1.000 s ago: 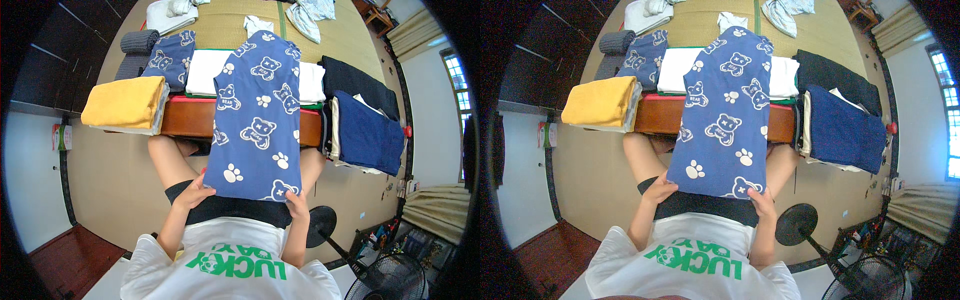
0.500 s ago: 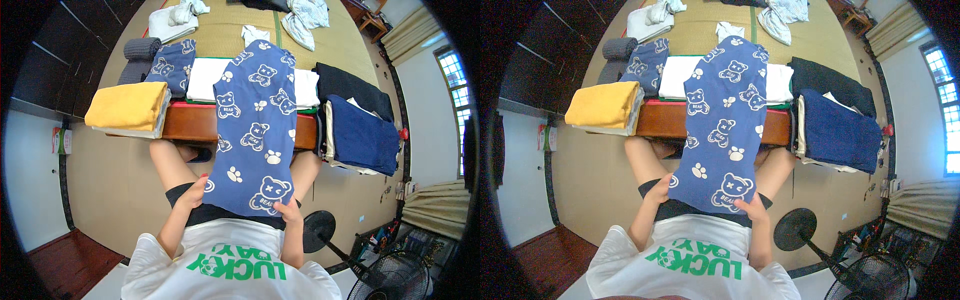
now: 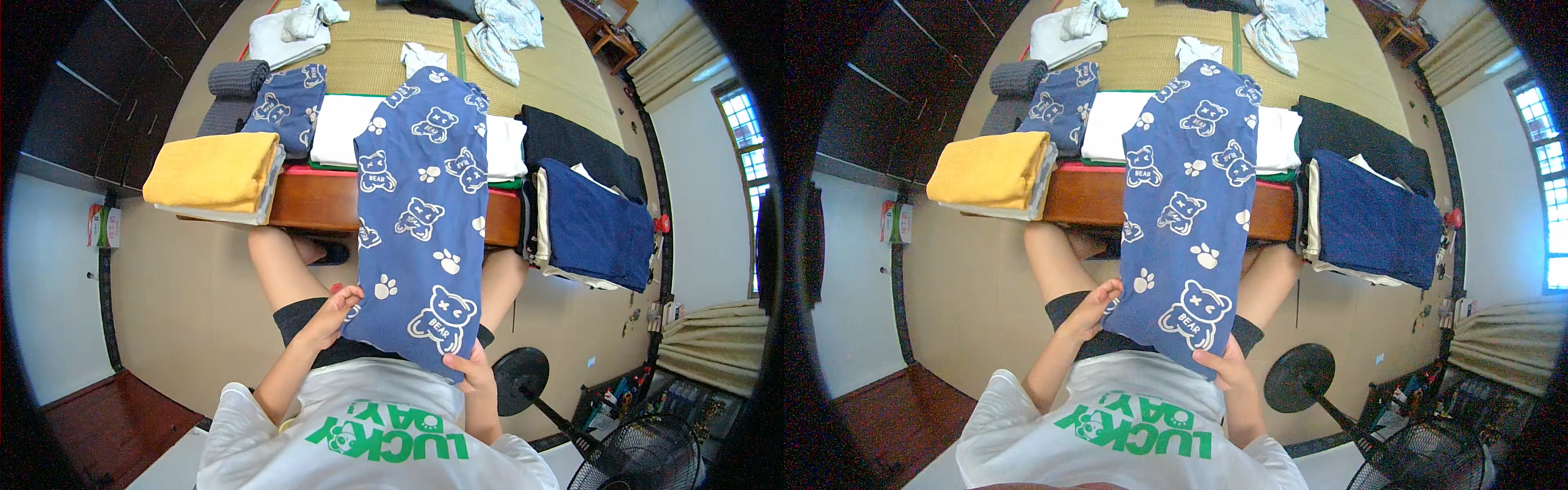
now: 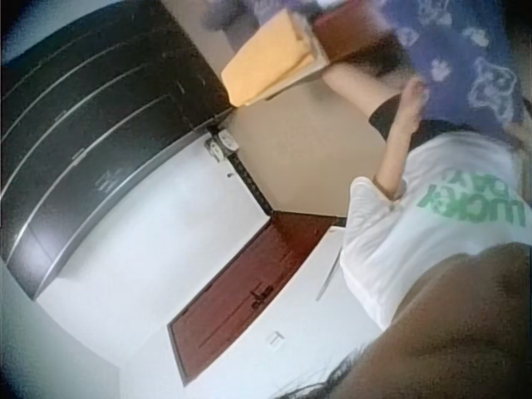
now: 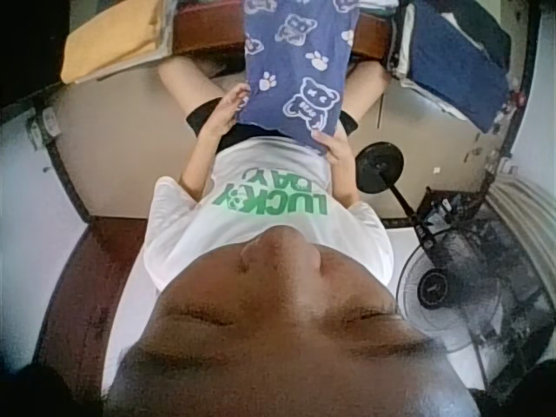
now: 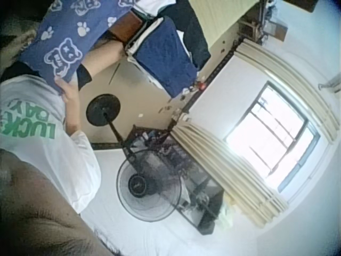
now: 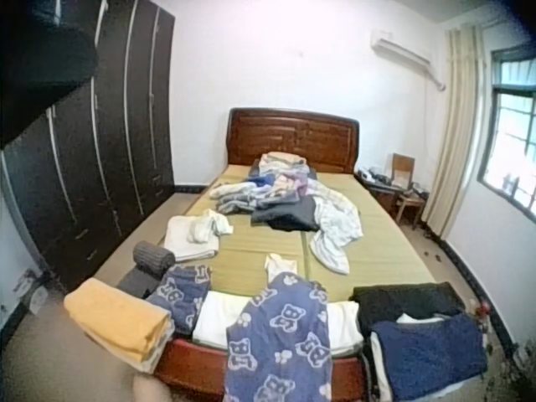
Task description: Fold various pieces of laundry on a bed or table surface.
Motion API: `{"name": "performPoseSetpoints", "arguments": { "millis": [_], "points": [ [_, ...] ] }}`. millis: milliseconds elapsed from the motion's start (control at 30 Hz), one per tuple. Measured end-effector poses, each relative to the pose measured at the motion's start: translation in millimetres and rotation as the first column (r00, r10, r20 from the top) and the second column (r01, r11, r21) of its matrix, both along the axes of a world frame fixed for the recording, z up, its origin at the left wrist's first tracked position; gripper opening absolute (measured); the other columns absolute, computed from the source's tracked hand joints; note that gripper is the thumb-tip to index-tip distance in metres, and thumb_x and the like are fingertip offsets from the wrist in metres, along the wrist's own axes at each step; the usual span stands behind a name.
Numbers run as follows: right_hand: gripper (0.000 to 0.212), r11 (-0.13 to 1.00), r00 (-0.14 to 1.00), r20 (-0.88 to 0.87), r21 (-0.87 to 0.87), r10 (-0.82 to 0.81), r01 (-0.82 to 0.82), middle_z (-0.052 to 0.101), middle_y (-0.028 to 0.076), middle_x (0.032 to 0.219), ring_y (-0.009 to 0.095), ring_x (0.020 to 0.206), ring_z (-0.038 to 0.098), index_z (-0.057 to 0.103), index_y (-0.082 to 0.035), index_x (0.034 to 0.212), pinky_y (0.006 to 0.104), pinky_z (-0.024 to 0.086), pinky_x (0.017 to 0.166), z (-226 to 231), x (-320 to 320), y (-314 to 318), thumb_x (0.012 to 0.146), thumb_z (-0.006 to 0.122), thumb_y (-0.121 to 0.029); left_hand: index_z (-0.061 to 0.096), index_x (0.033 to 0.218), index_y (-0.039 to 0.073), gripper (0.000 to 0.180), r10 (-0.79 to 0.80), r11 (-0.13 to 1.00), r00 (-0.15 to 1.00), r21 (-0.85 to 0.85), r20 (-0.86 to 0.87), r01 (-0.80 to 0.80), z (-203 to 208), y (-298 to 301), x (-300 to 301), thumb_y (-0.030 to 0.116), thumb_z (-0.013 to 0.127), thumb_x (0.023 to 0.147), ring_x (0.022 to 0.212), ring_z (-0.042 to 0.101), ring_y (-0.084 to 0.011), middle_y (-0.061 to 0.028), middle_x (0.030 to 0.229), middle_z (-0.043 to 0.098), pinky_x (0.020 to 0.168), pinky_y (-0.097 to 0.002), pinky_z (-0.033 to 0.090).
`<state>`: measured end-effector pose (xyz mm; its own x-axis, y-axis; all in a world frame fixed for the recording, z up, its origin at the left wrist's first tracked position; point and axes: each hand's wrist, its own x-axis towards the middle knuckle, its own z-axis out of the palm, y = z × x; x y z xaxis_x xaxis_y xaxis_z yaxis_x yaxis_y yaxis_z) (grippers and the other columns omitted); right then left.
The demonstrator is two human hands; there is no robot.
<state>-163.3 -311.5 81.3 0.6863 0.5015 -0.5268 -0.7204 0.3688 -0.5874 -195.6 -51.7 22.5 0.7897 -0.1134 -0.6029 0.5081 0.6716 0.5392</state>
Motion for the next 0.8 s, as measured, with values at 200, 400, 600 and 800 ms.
{"name": "performPoseSetpoints", "arguments": {
  "millis": [200,400,600,800],
  "points": [
    [0.063,0.998,0.996,-0.061,0.009,0.060,-0.060,0.052,0.007,0.114,0.018,0.106,0.049,0.040,-0.003,0.122,0.0310,0.039,0.091,10.3,-3.8,3.1,0.065,0.065,0.007,0.036,0.123,0.006,0.045,-0.072,0.997,0.988,0.006,-0.137,0.073,-5.2,3.8,-16.9,0.009,0.054,0.082,0.090,0.055,-0.0122,-0.0091,0.108,0.054,0.075,-0.0262,0.047],
    [0.061,1.000,0.995,-0.102,-0.026,0.007,-0.010,0.052,0.010,0.115,0.021,0.108,0.050,0.040,-0.002,0.122,0.0340,0.040,0.091,0.2,-7.5,-4.7,0.066,0.060,0.011,0.045,0.120,0.001,0.051,-0.514,0.841,0.854,0.243,0.082,0.482,-5.3,13.4,-9.6,0.012,0.065,0.074,0.097,0.053,-0.0154,-0.0075,0.110,0.055,0.084,-0.0283,0.043],
    [0.063,0.981,0.979,-0.205,0.188,0.001,0.038,0.053,0.010,0.111,0.014,0.082,0.056,0.030,-0.005,0.129,0.0242,0.047,0.072,10.8,-2.1,-2.8,0.073,0.055,0.010,0.048,0.118,0.001,0.041,-0.244,0.943,0.970,0.237,0.008,0.236,1.4,26.0,-9.1,0.011,0.059,0.079,0.098,0.053,-0.0163,-0.0062,0.112,0.054,0.087,-0.0286,0.042],
    [0.062,0.997,0.977,-0.212,0.075,0.035,-0.019,0.054,0.007,0.108,0.013,0.084,0.054,0.024,-0.008,0.133,0.0266,0.045,0.074,19.0,-3.0,15.8,0.078,0.051,0.004,0.041,0.124,0.004,0.044,-0.182,0.980,0.970,-0.108,-0.158,0.167,-6.5,18.4,-6.0,0.021,0.054,0.085,0.097,0.055,-0.0165,-0.0087,0.116,0.052,0.080,-0.0291,0.047]
  ]
}}
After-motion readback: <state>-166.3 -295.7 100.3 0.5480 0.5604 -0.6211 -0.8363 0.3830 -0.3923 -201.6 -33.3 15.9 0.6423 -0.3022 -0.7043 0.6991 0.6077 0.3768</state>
